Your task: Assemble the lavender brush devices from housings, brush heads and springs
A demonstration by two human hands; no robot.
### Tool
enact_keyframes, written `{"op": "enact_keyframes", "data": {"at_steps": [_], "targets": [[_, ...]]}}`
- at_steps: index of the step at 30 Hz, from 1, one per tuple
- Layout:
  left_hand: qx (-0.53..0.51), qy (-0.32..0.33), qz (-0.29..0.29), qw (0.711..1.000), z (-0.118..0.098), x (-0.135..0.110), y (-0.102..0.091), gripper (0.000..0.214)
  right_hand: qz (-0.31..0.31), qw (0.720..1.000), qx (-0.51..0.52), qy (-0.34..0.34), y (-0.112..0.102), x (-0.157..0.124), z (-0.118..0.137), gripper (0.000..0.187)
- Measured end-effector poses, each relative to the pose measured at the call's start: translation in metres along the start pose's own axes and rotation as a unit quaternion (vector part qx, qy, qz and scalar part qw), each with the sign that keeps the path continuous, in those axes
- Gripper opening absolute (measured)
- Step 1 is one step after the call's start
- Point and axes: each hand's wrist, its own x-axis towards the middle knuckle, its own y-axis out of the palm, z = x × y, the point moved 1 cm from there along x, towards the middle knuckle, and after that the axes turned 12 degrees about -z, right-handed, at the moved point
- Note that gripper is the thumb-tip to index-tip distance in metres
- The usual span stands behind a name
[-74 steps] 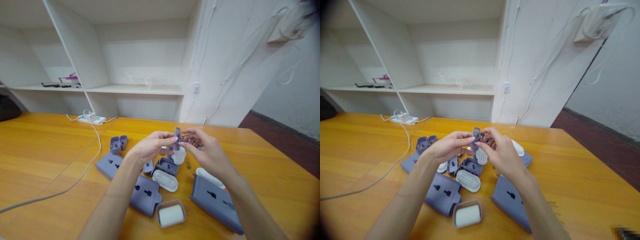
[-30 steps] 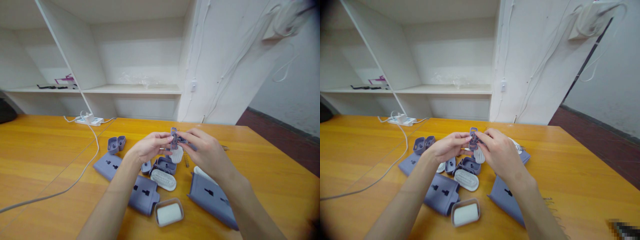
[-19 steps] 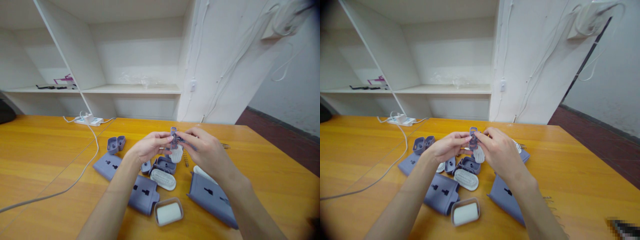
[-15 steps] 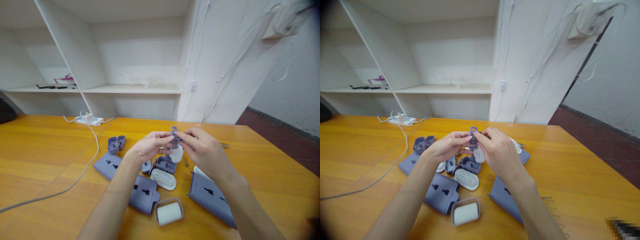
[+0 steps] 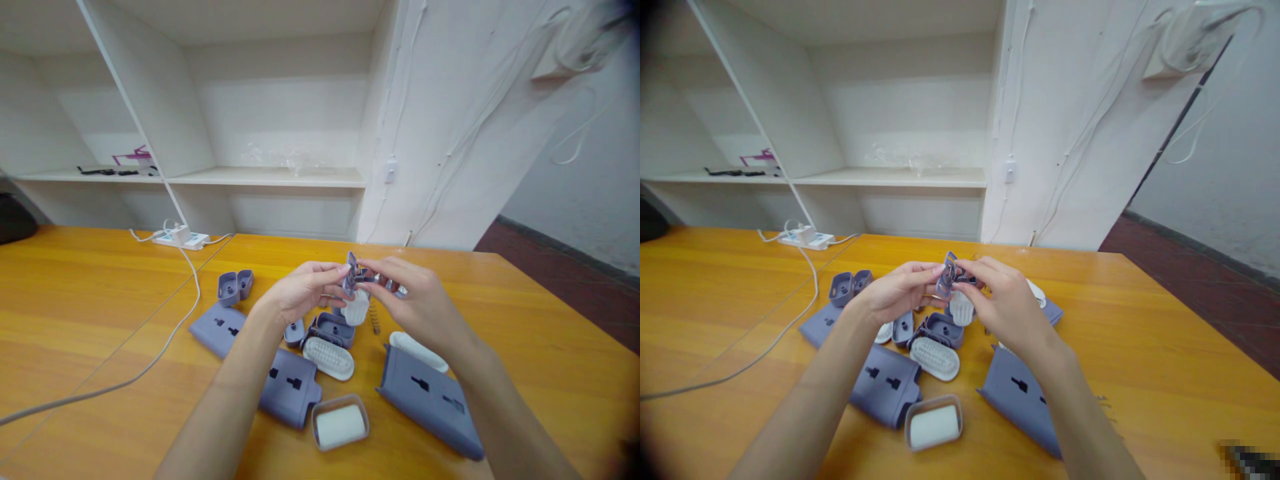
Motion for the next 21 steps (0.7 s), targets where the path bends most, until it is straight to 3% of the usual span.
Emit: {"op": "enact_keyframes", "data": {"at_steps": [7, 13, 21], "targets": [[0.002, -0.003, -0.008, 1.000, 0.0007, 0.0001, 0.0022, 0.036, 0.025, 0.998, 0.021, 0.053, 0.0012, 0.0008, 0.0009, 0.028], [0.005, -0.003, -0.007, 1.000, 0.0006, -0.0009, 0.0025, 0.035, 0.023, 0.998, 0.019, 0.051, 0.0017, 0.0003, -0.0027, 0.029], [0.016, -0.001, -0.010, 1.000, 0.0000, -0.0005, 0.0031, 0.036, 0.021, 0.993, -0.113, -0.003, -0.0051, -0.0002, 0.0061, 0.026]]}}
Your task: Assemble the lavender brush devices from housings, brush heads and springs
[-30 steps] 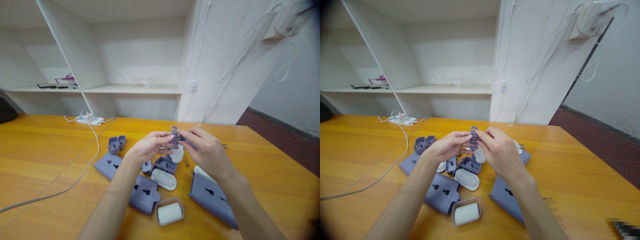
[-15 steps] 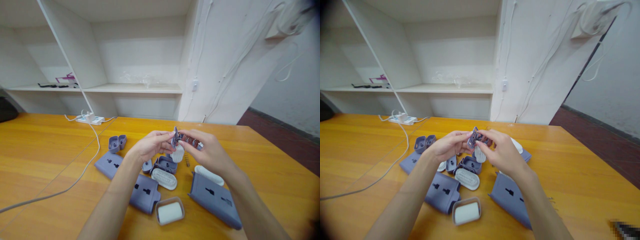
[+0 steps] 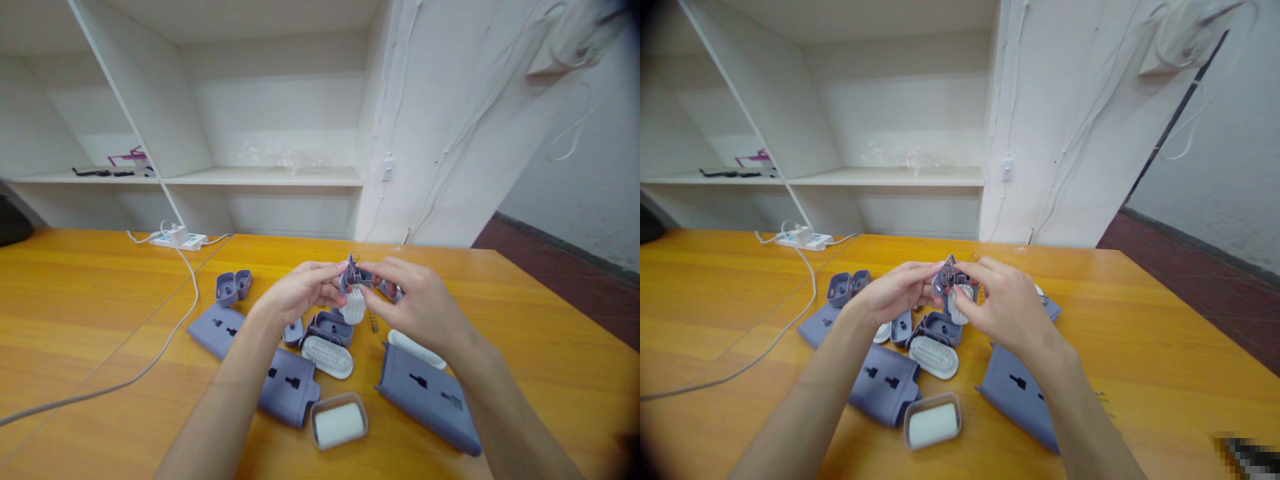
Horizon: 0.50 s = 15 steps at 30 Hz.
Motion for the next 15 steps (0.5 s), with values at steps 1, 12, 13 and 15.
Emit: {"op": "enact_keyframes", "data": {"at_steps": [1, 12, 13, 15], "targets": [[0.002, 0.001, 0.000, 1.000, 0.0003, 0.0001, 0.0005, 0.036, 0.002, 1.000, -0.014, -0.002, 0.0000, -0.0002, 0.0013, 0.026], [0.014, -0.005, -0.002, 1.000, 0.0009, 0.0009, 0.0028, 0.035, 0.003, 0.999, -0.040, -0.018, 0.0053, -0.0008, 0.0037, 0.025], [0.017, -0.004, -0.002, 1.000, 0.0008, 0.0008, 0.0026, 0.035, 0.004, 0.999, -0.033, -0.020, 0.0050, -0.0008, 0.0038, 0.025], [0.022, 0.002, -0.003, 1.000, 0.0006, 0.0004, 0.0020, 0.034, 0.005, 0.999, -0.032, -0.022, 0.0047, -0.0011, 0.0032, 0.027]]}}
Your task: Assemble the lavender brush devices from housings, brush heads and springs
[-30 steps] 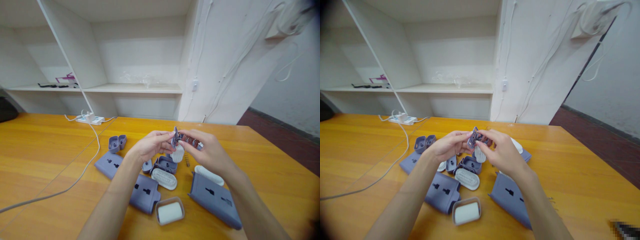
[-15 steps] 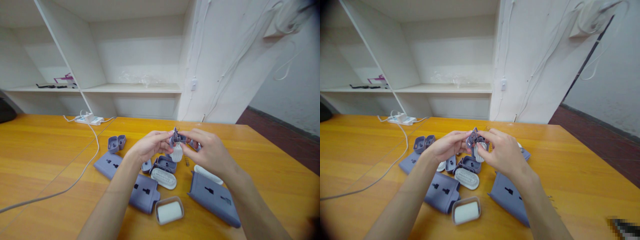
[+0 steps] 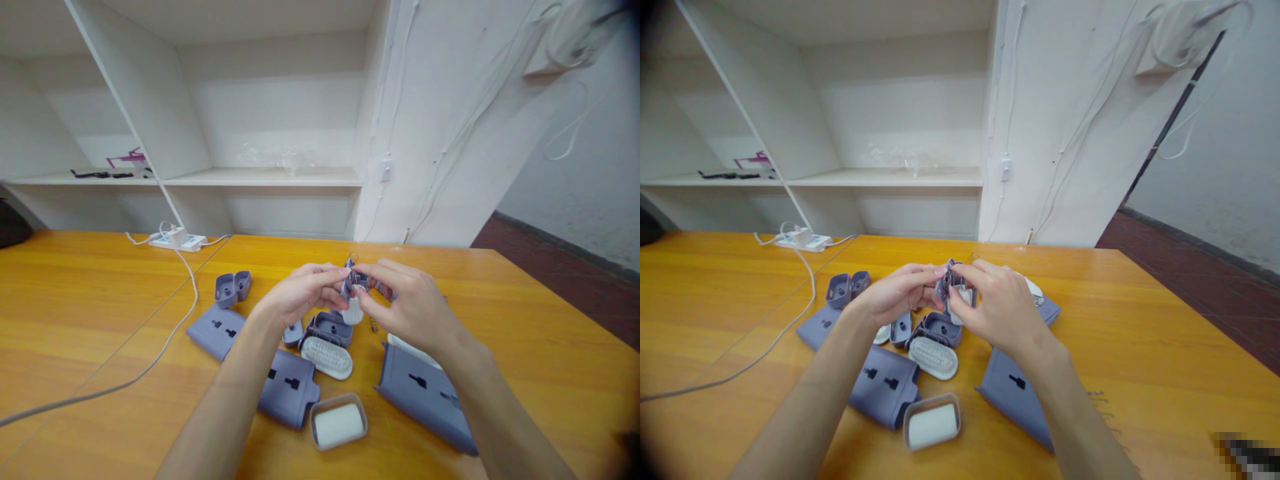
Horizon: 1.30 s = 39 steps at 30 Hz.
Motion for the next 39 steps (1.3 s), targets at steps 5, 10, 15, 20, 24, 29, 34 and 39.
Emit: {"op": "enact_keyframes", "data": {"at_steps": [5, 10, 15, 20, 24, 29, 34, 39], "targets": [[0.008, 0.011, -0.030, 0.999, 0.000, -0.002, -0.001, 0.045, 0.011, 0.999, -0.029, -0.019, 0.001, -0.002, -0.005, 0.032], [0.015, 0.017, -0.019, 1.000, 0.000, -0.003, -0.001, 0.049, 0.012, 0.997, -0.056, -0.051, 0.002, -0.004, -0.006, 0.029], [0.007, 0.015, -0.046, 0.999, 0.000, -0.003, 0.001, 0.043, 0.018, 0.990, -0.087, -0.114, 0.004, -0.002, -0.002, 0.028], [-0.002, 0.025, -0.129, 0.991, -0.002, -0.004, 0.015, 0.035, -0.044, 0.982, -0.114, -0.144, 0.009, -0.002, -0.003, 0.031], [-0.005, 0.027, -0.208, 0.978, -0.002, -0.006, 0.029, 0.026, -0.121, 0.977, -0.102, -0.142, 0.016, -0.003, -0.002, 0.040], [-0.050, 0.034, -0.257, 0.964, -0.005, -0.005, 0.031, 0.030, -0.208, 0.975, -0.031, -0.073, 0.022, -0.003, 0.003, 0.055], [-0.041, 0.064, -0.270, 0.960, -0.003, -0.003, 0.028, 0.044, -0.195, 0.960, 0.151, 0.135, 0.031, -0.002, 0.005, 0.063], [0.021, 0.086, -0.251, 0.964, 0.000, -0.004, 0.032, 0.035, -0.122, 0.947, 0.212, 0.210, 0.035, -0.001, 0.005, 0.028]]}}
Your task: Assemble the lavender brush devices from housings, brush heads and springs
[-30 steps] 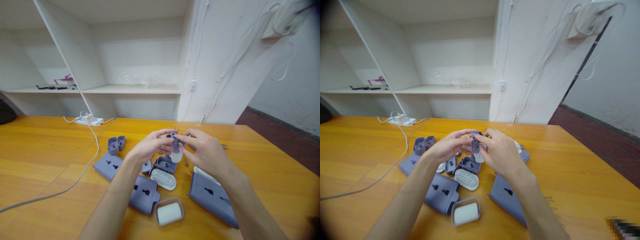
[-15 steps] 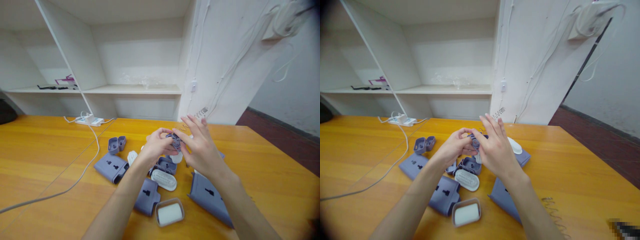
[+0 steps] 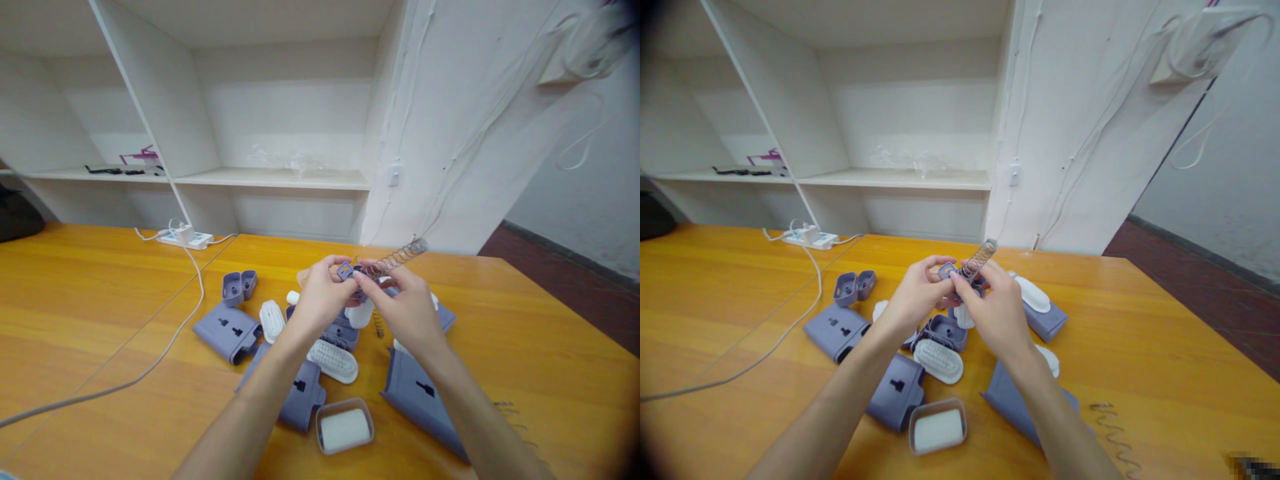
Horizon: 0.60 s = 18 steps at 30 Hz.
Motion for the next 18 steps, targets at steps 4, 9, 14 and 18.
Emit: {"op": "enact_keyframes", "data": {"at_steps": [4, 9, 14, 18], "targets": [[0.052, -0.016, 0.000, 0.999, -0.003, -0.001, 0.000, 0.021, 0.008, 0.999, 0.014, 0.043, -0.004, 0.005, -0.005, 0.023], [0.093, -0.047, 0.020, 0.994, -0.008, 0.001, -0.006, 0.014, 0.062, 0.996, 0.021, 0.061, -0.007, 0.009, -0.009, 0.022], [0.074, -0.049, 0.041, 0.995, -0.006, 0.004, -0.012, 0.013, 0.085, 0.995, 0.001, 0.054, -0.007, 0.008, -0.006, 0.025], [0.081, -0.056, 0.054, 0.994, -0.003, 0.006, -0.014, 0.011, 0.114, 0.992, 0.031, 0.052, -0.006, 0.007, -0.007, 0.019]]}}
